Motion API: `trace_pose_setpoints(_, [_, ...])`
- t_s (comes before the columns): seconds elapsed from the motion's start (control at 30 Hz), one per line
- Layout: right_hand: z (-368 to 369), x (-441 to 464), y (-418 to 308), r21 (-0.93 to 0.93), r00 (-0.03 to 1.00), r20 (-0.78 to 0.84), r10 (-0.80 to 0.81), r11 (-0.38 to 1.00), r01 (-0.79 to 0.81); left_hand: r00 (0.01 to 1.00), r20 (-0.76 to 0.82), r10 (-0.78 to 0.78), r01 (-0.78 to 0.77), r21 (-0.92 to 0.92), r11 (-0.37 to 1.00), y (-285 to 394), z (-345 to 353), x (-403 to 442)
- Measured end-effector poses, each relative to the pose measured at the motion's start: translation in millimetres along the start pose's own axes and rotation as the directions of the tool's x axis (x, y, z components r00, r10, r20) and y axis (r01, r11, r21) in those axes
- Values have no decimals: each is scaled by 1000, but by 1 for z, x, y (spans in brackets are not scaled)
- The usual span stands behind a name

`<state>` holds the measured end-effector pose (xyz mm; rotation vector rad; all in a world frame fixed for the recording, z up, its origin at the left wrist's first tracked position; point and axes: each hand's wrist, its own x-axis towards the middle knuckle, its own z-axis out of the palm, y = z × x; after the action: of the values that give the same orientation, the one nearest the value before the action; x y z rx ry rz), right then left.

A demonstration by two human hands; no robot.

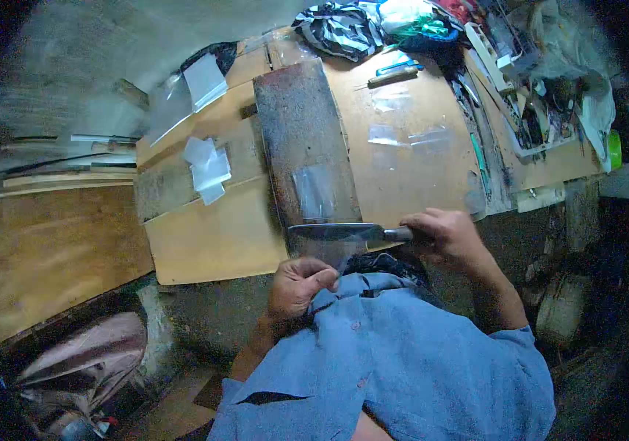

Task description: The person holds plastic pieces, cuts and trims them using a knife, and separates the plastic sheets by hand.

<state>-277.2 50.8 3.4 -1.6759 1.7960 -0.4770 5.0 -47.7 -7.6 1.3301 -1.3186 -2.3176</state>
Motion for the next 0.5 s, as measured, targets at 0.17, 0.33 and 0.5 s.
trace_pose_setpoints(0.17, [-3, 1, 20, 481, 932, -179, 316, 854, -197, 997, 1, 74, -74, -78, 994, -5, -13, -4])
trace_pose_setpoints(0.33, [36, 15, -12, 858, 955, 107, 276, 461, -229, 983, -118, 138, -158, -179, 971, -9, 8, 16])
trace_pose_setpoints(0.5, [75, 43, -51, 951, 984, 63, 169, 288, -111, 986, -82, 143, -160, -265, 951, -21, 20, 26])
